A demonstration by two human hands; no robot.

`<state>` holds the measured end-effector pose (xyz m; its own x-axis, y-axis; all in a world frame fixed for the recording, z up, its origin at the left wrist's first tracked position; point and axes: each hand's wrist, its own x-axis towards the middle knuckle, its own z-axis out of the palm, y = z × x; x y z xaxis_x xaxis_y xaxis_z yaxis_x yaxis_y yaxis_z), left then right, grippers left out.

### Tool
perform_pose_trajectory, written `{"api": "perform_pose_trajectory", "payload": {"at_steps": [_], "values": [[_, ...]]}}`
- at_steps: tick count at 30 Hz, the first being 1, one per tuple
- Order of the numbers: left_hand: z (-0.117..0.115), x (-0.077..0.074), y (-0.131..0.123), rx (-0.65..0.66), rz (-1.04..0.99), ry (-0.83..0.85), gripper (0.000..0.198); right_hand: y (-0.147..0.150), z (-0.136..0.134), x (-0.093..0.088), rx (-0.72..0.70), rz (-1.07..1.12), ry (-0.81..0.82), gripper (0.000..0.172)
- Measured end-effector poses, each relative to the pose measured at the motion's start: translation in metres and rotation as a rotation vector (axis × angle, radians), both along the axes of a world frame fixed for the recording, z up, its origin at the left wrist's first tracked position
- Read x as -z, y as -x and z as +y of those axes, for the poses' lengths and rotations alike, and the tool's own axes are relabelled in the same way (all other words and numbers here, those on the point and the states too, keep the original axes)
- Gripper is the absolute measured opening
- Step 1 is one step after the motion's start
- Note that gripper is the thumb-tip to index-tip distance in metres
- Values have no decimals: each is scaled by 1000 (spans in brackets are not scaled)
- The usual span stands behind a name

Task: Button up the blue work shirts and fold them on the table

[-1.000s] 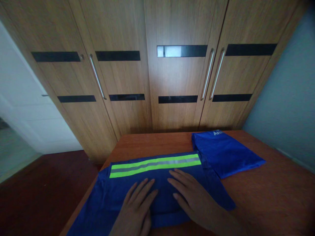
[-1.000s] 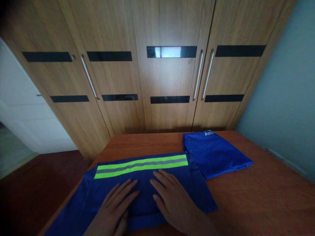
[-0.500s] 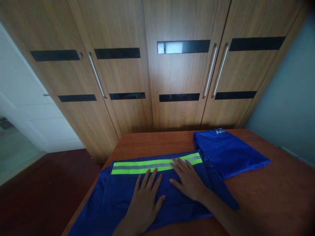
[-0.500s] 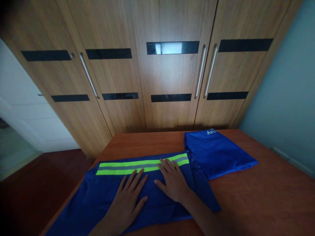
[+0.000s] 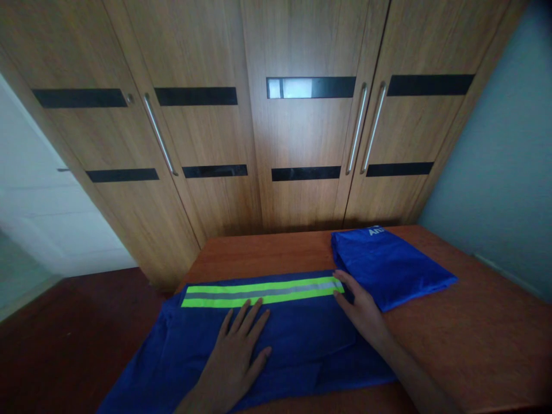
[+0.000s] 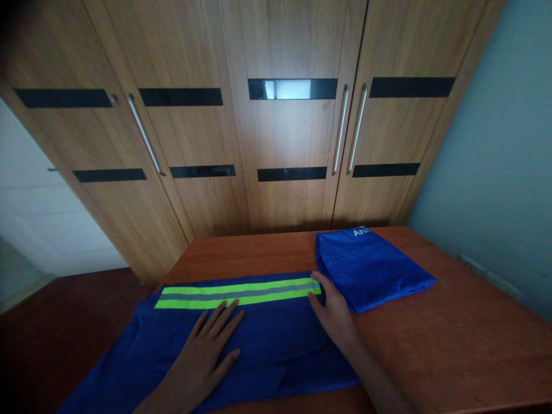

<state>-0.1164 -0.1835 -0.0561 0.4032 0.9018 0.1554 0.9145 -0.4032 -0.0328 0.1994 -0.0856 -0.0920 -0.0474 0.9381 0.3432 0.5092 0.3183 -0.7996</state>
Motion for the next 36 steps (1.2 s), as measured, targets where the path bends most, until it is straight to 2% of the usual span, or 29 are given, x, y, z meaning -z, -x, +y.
{"api": "perform_pose_trajectory", "payload": {"at_steps": [2,5,8,11,14,18,22,27,29,32,36], "values": [[-2,-2,8,20,18,10,59,-17,-16,3,52,176,54,47],[-4,-4,16,42,31,21,60,-39,-44,4,155,412,183,57],[-3,-3,19,52,22,14,60,-51,-68,-9,176,604,399,66],[-1,-4,19,51,-5,3,58,-48,-79,-32,-7,789,658,56],[-2,-9,14,29,-44,-5,56,-36,-73,-51,-236,911,856,45],[-11,-15,-11,12,-51,-18,59,-21,-53,-58,-312,886,1002,46],[-17,-8,-36,33,-28,-5,62,-8,-34,-51,-330,739,925,46],[-18,4,-39,35,-46,7,62,-3,-30,-46,-354,680,797,41],[-18,0,-37,36,-58,33,62,-4,-34,-47,-335,706,784,42],[-9,-14,-36,-7,-92,51,59,-7,-41,-51,-291,729,752,45],[27,-29,-36,-153,-86,4,58,-9,-45,-60,-285,749,726,44]]}}
